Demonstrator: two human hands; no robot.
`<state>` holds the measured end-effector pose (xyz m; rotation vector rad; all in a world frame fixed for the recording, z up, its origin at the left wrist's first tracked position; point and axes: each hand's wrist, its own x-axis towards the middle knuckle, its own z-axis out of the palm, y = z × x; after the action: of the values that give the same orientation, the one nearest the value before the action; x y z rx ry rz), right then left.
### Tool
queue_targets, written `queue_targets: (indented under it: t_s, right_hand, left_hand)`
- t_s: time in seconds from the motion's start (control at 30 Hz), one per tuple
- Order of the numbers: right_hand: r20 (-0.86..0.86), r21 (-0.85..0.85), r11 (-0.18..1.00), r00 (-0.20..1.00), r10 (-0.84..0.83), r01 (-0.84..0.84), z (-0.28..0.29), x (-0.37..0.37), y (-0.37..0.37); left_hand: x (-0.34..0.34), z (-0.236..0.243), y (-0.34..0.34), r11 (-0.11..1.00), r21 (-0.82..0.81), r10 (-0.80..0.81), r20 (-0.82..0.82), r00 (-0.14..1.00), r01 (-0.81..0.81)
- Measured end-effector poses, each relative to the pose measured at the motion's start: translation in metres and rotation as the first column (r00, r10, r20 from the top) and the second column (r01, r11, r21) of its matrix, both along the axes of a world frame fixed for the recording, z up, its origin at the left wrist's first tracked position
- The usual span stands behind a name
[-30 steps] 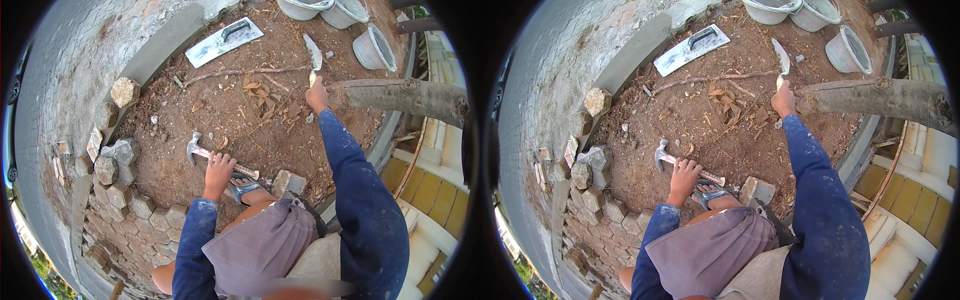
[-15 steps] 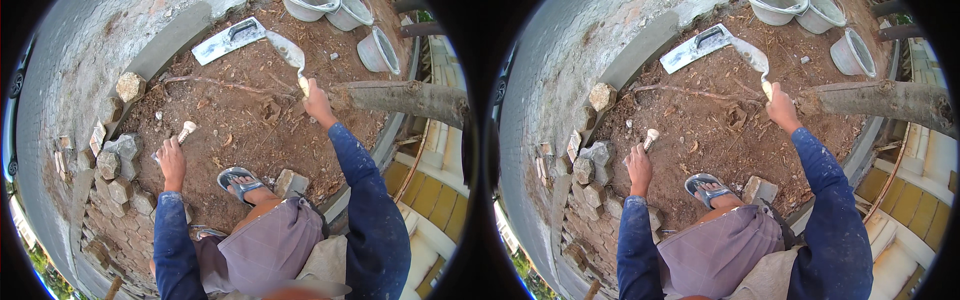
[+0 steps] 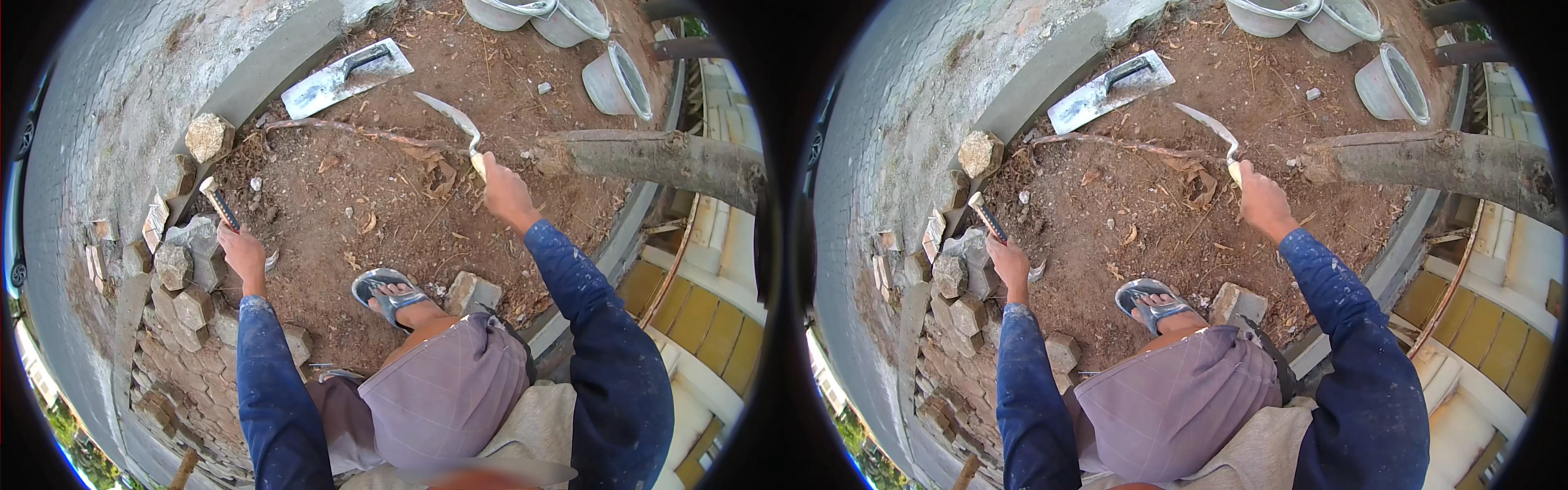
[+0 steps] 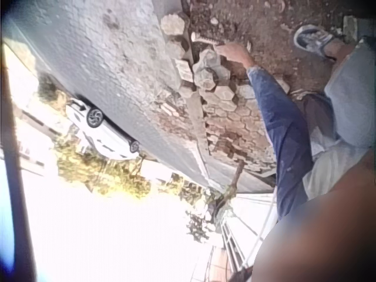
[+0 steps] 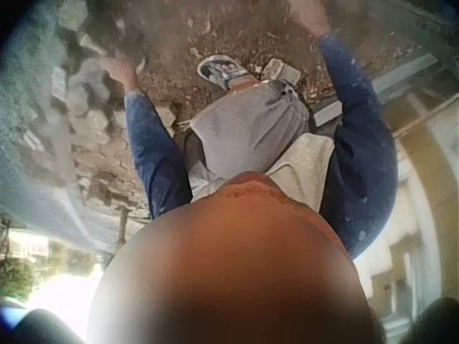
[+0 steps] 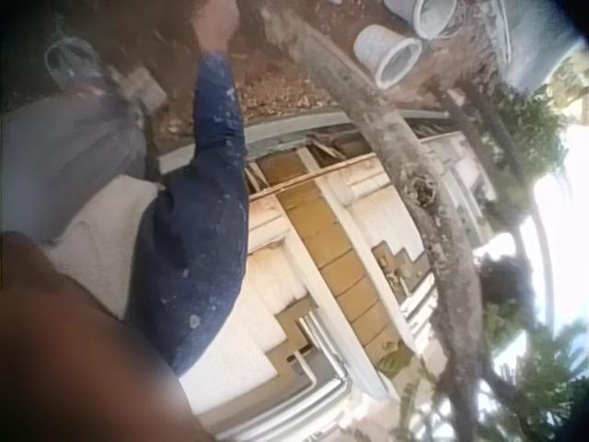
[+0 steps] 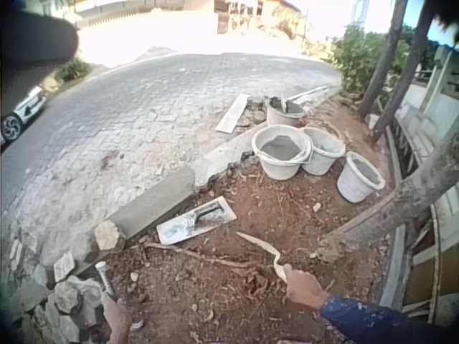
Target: Lay and adjust hexagonal paving stones in a prepared garden bed area.
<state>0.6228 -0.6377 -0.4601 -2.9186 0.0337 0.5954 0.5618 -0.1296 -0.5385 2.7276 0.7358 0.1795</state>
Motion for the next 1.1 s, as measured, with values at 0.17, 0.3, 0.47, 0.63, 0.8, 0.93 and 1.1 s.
queue_targets:
  t_s: [0.17, 0.3, 0.47, 0.63, 0.8, 0.93, 1.1]
  right_hand:
    - [0.110, 0.049, 0.999, 0.994, -0.008, 0.002, 0.024, 0.008, -0.015]
    - [0.218, -0.014, 0.999, 0.975, -0.039, 0.043, -0.011, 0.040, 0.013]
    - [0.023, 0.039, 0.996, 0.997, 0.077, -0.078, -0.042, -0.019, 0.071]
    - [0.031, 0.283, 0.951, 0.992, 0.121, -0.125, -0.017, -0.051, 0.041]
    - [0.087, 0.207, 0.957, 0.971, -0.224, 0.203, -0.014, -0.060, 0.021]
    - [-0.157, 0.275, 0.953, 0.984, -0.088, 0.129, -0.010, -0.112, 0.041]
    - [-0.184, 0.306, 0.947, 0.982, -0.044, 0.100, -0.006, -0.120, 0.051]
  left_hand:
    - [0.003, 0.006, -0.036, 1.000, -0.022, -0.007, -0.035, 0.999, 0.006]
    - [-0.007, 0.010, -0.066, 0.977, -0.005, -0.215, -0.001, 0.977, 0.215]
    - [-0.033, 0.010, -0.114, 0.941, -0.237, -0.267, -0.077, 0.961, 0.243]
    - [-0.029, 0.007, -0.163, 0.822, -0.505, -0.348, -0.075, 0.935, 0.265]
    - [0.011, 0.016, -0.204, 0.797, -0.403, -0.499, -0.021, 0.866, 0.449]
    - [0.057, 0.013, -0.224, 0.651, -0.048, -0.753, -0.165, 0.637, 0.758]
    - [0.067, 0.008, -0.205, 0.593, 0.095, -0.715, -0.395, 0.577, 0.800]
